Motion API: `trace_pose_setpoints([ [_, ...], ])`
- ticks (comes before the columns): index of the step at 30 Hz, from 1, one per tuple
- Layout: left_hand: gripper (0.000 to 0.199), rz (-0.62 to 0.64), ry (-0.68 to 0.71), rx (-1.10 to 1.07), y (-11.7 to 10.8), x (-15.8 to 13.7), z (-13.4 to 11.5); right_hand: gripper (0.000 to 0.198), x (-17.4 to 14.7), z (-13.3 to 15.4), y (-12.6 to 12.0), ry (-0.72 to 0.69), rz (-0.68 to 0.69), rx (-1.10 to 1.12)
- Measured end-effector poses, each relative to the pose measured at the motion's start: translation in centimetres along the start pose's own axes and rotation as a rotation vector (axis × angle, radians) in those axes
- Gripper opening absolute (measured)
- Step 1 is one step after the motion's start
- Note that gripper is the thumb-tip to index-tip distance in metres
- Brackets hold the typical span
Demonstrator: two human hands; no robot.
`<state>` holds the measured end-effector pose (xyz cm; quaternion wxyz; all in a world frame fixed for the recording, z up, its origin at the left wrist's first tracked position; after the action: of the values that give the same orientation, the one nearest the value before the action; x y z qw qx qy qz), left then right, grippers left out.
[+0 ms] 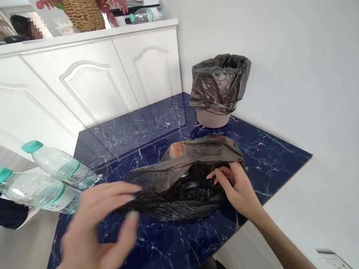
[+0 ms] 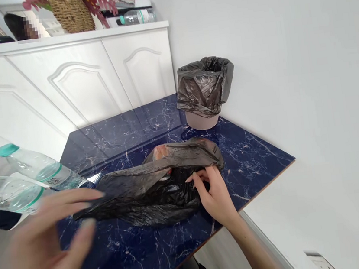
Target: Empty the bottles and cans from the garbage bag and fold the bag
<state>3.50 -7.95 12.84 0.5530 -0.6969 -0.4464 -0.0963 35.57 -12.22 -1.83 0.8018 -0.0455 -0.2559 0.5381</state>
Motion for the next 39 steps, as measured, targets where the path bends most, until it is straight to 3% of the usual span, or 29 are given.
trace_pose_setpoints([
  [2, 0.049, 0.287, 0.080, -0.105, 3.3, 1.7, -2.5, 0.018, -0.2, 0.2, -0.4, -0.004, -0.021, -0.030],
  [4, 0.049, 0.466, 0.095, -0.155, 5.9, 3.4, -3.9, 0.020, -0.4, 0.7, -1.2, -0.005, -0.050, -0.102],
  [8, 0.046, 0.602, 0.055, -0.088, 9.3, 5.3, -3.9, 0.030, -0.4, 2.6, -4.1, 0.026, -0.186, -0.268],
  [13, 0.045, 0.556, -0.016, 0.052, 11.4, 5.8, -2.5, 0.059, -0.9, 5.1, -7.3, 0.101, -0.327, -0.350],
  [16, 0.042, 0.511, -0.042, 0.131, 12.0, 6.0, -2.1, 0.051, -2.0, 7.0, -7.9, 0.126, -0.340, -0.370],
  [19, 0.039, 0.478, -0.046, 0.213, 12.1, 6.3, -1.9, 0.020, -2.8, 9.2, -7.4, -0.004, -0.222, -0.419],
  [22, 0.032, 0.467, -0.026, 0.236, 12.1, 6.6, -1.8, 0.021, -2.3, 10.5, -5.7, -0.207, 0.046, -0.459],
  [24, 0.030, 0.476, -0.050, 0.229, 12.1, 6.9, -1.2, 0.030, -1.2, 10.2, -4.6, -0.293, 0.190, -0.490],
  [26, 0.032, 0.477, -0.090, 0.230, 12.1, 7.1, -0.3, 0.037, 0.4, 9.1, -3.9, -0.314, 0.247, -0.575],
  [33, 0.048, 0.467, -0.147, 0.126, 12.1, 8.2, 3.4, 0.042, 5.6, 4.3, -6.0, -0.003, 0.393, -0.970],
  [36, 0.060, 0.514, -0.177, 0.002, 12.6, 8.3, 4.8, 0.046, 6.2, 2.9, -7.3, 0.052, 0.464, -1.043],
  [39, 0.077, 0.529, -0.186, -0.079, 13.3, 8.1, 6.1, 0.058, 6.3, 1.8, -7.8, 0.065, 0.431, -1.022],
])
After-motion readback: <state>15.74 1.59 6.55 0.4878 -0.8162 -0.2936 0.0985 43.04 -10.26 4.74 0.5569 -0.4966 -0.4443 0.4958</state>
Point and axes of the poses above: each hand's wrist, its own x-axis towards the middle knuckle, its own y-axis out of the palm, z = x × y, the point moved 3 cm from there along x, towards the middle knuckle, and after that the axes turned 10 degrees about -x, right-handed, at the moved point
